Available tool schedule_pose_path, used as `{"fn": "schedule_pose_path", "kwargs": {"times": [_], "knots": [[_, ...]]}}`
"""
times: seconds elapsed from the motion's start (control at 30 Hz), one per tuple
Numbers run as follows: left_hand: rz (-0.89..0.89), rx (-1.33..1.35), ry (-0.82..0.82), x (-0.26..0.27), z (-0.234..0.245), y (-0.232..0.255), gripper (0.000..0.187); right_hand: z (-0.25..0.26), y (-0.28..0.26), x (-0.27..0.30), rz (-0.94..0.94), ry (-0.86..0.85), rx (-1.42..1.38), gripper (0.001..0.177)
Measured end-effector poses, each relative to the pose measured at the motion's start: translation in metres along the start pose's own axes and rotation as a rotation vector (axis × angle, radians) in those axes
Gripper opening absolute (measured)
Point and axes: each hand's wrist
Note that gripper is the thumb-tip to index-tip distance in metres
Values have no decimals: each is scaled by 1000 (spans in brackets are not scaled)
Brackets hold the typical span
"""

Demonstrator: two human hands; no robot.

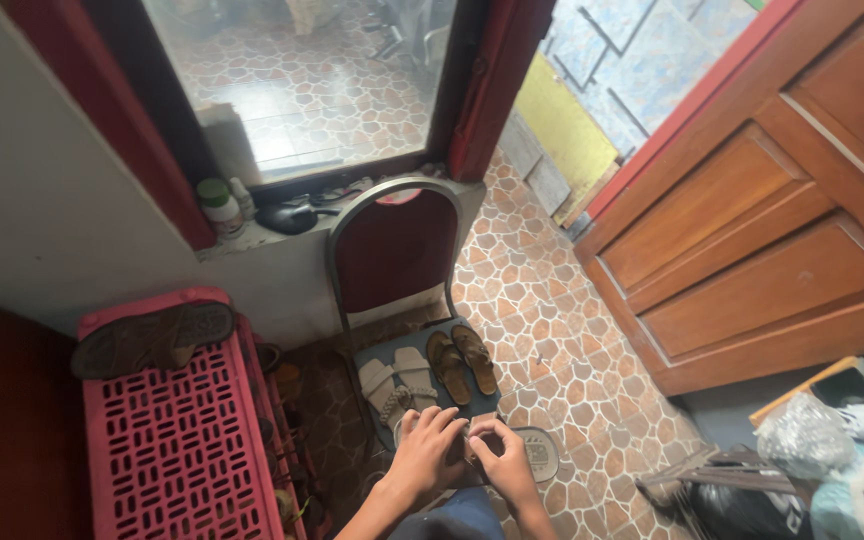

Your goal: The person repeatedly handles a brown sandal, manipulating its strap and sole with both hands. The person turns the sandal over multiple times, adjusts the strap, and appears to be attempting a repair or inspection. The sandal is held and repositioned throughout the clip without a visible final state.

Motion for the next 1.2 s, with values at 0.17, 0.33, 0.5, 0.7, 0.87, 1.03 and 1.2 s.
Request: {"fn": "schedule_pose_path", "kwargs": {"times": [0.17, 0.33, 0.5, 0.7, 0.87, 1.03, 1.2], "knots": [[80, 23, 71, 8, 10, -16, 45, -15, -14, -2, 20, -92, -12, 6], [201, 36, 163, 13, 26, -13, 38, -24, -21, -5, -6, -179, -35, 10], [259, 50, 279, 5, 43, -12, 36, -27, -50, -2, 283, -104, 71, 19], [515, 125, 385, 3, 51, -18, 38, -24, -89, 14, 454, 39, 344, 56], [863, 365, 222, 0, 43, -27, 41, -25, -88, 25, 479, 30, 481, 59], [834, 410, 45, 1, 27, -31, 49, -24, -66, 26, 500, -97, 507, 37], [674, 140, 59, 2, 12, -29, 60, -25, -54, 28, 539, -119, 583, 34]]}}
Point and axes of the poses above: each hand's wrist, its own x-axis away from the middle knuckle, its own z-axis out of the back of the hand, y = z × x, and after that the axes turned 5 degrees about y, right-handed
